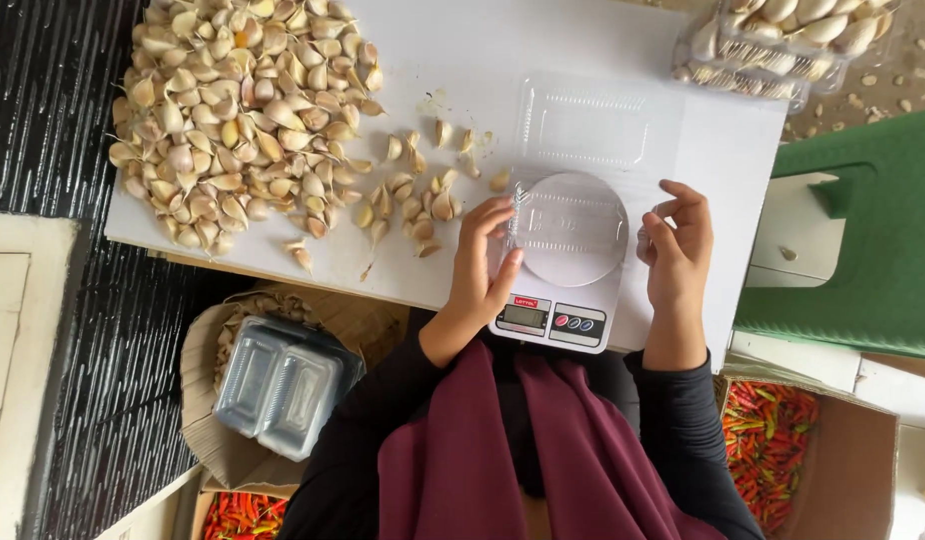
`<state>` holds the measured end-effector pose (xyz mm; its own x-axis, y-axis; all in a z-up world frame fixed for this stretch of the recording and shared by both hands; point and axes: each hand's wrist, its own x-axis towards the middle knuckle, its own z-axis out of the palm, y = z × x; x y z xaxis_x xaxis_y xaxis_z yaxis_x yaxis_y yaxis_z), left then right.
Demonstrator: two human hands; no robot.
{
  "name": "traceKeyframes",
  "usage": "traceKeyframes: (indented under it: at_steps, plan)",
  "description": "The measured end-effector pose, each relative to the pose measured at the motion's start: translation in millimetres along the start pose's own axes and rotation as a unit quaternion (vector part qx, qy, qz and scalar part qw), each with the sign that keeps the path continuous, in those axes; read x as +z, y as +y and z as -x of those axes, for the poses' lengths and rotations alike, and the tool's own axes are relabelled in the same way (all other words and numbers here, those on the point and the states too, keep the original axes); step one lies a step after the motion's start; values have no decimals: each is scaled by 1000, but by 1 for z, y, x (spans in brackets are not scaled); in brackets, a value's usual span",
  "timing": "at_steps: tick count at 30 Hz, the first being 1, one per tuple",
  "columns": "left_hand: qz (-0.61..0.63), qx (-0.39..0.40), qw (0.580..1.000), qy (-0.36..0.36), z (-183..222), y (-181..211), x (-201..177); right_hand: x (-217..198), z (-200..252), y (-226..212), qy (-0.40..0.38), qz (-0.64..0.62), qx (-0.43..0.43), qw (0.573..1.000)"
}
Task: Picking up garlic cloves from a pile and weighing them into plastic containers on a digital scale.
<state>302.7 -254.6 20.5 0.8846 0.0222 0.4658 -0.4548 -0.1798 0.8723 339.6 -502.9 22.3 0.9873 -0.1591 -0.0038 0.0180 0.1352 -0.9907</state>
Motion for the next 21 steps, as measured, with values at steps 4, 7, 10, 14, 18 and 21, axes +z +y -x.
traceKeyframes:
  at_steps: [4,7,10,14,18,21]
  plan:
    - [-73,-16,997,9,-7,3,-23,-3,-1,4,14,-21,-5,1000]
    - [-373,47,925,-62,-23,-12,-40,-7,2,8,23,-15,-10,1000]
    - [-415,86,887,-185,-40,-41,-44,-6,2,9,17,-1,-23,1000]
    - [-427,71,857,-280,-53,-53,-39,-2,5,8,10,36,-51,998]
    - [-444,80,853,-262,-59,-46,-30,-3,3,10,11,49,-60,997]
    - [-457,85,867,-180,-53,-49,-31,-2,5,12,11,33,-48,998]
